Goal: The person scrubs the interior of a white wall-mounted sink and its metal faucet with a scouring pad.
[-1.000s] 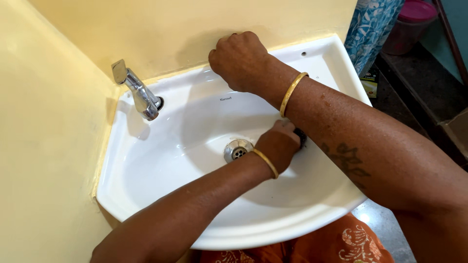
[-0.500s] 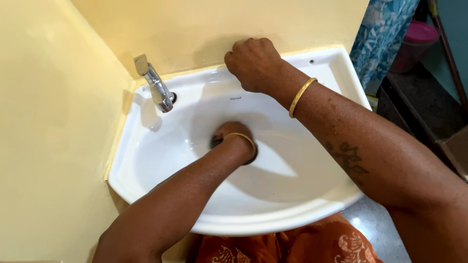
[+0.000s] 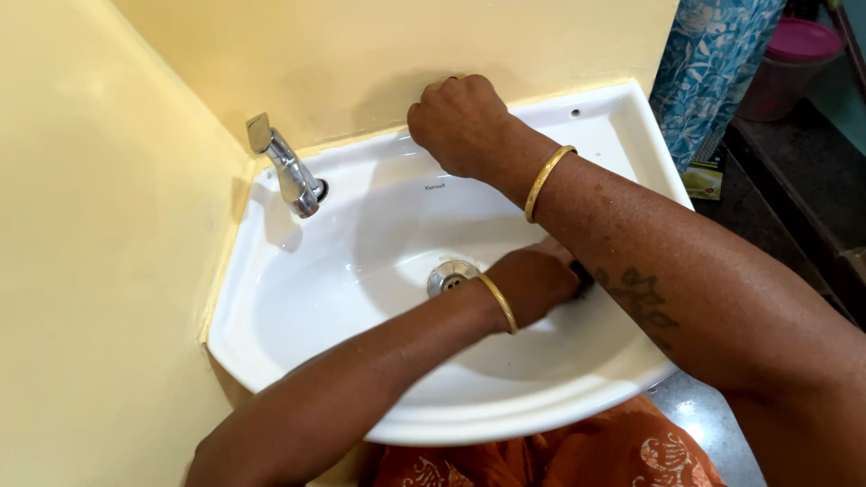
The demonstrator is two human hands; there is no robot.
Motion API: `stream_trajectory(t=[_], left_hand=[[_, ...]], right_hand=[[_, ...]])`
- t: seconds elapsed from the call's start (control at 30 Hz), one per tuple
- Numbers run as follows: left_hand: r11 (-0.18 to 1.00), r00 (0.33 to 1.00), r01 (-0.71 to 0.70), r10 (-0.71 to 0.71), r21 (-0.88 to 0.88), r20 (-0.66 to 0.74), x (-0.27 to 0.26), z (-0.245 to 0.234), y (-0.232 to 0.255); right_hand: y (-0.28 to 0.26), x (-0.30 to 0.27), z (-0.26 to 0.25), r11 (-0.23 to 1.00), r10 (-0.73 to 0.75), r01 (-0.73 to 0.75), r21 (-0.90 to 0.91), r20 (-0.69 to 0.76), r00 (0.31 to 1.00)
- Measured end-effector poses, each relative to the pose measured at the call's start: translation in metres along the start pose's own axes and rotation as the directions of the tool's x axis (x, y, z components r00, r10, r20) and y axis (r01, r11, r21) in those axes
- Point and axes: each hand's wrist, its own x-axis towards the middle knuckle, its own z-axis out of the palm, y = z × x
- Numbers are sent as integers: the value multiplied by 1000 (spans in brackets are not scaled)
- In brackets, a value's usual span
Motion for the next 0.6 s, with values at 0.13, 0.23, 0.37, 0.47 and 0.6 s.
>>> stream_trajectory(t=[0.13,0.23,0.37,0.47,0.6], left_hand=[[765,976,-200,103,612,190,-5,-11,0],[631,961,-77,-159,772,227,-10,-19,-17],[508,706,261,-680,821,197,-14,-37,-31],[166,235,350,-968,922,85,-20,-60,-52],[187,0,175,-982,967,190,-27,-72,-84]], right_hand=[[0,2,-1,1000,8,-8,7,-9,1000],[1,0,0,1000,6,-5,24,-23,1000],[1,0,-2,1000,6,-6,17,-10,1000],[1,0,-4,1000,6,-6,13,2,1000],[1,-1,-3,1000,-6,7,25,-22,1000]])
